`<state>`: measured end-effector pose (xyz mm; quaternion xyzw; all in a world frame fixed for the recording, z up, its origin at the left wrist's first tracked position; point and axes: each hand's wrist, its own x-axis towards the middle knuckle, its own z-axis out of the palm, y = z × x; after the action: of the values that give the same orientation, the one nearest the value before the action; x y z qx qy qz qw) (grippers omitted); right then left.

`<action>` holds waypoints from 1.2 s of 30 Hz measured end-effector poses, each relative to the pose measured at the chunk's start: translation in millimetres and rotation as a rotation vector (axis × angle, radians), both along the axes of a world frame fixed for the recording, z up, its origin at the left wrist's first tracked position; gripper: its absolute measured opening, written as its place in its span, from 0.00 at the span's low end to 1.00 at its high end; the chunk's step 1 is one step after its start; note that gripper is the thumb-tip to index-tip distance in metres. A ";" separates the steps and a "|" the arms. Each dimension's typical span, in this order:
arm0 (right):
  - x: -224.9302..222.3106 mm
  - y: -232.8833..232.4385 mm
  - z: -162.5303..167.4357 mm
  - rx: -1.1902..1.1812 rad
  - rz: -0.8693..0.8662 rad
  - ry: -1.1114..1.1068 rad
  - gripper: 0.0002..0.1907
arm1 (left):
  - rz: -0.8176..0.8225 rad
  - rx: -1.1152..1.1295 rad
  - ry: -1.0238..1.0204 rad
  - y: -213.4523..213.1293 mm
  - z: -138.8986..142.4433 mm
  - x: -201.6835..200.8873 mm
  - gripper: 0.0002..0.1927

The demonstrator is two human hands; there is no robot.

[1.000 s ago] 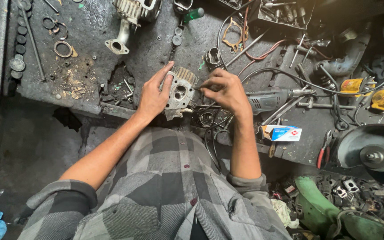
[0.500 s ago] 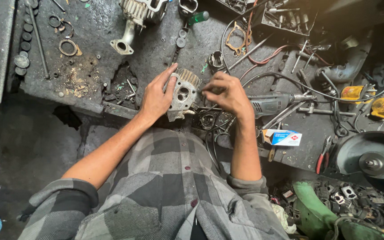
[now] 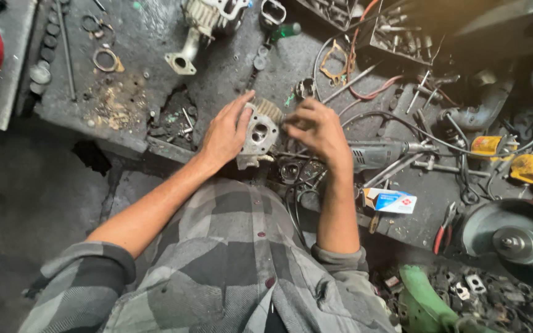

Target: The person works at a cluttered repair workbench fitting a small metal component into a motorcycle engine cylinder head. They hold the head with one hand while pressing and seating the part with the other, repositioning the head and checking the fit by hand throughout.

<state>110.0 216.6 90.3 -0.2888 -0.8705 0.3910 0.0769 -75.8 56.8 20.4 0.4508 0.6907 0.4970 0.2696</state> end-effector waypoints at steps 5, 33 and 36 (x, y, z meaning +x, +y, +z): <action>0.3 7.4 -1.7 -0.023 0.103 -0.037 0.12 | 0.004 -0.064 -0.027 1.4 -0.1 -1.0 0.20; 15.3 7.2 -3.4 -0.069 0.261 -0.023 0.11 | -0.622 -0.168 0.081 63.2 17.7 -48.6 0.22; 17.5 7.1 -5.8 -0.064 0.302 0.033 0.10 | -0.611 -0.229 0.059 62.0 20.6 -48.8 0.22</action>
<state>127.5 223.7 84.5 -0.1504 -0.8898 0.4303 0.0223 -124.6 118.8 41.0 0.6181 0.5822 0.2989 0.4354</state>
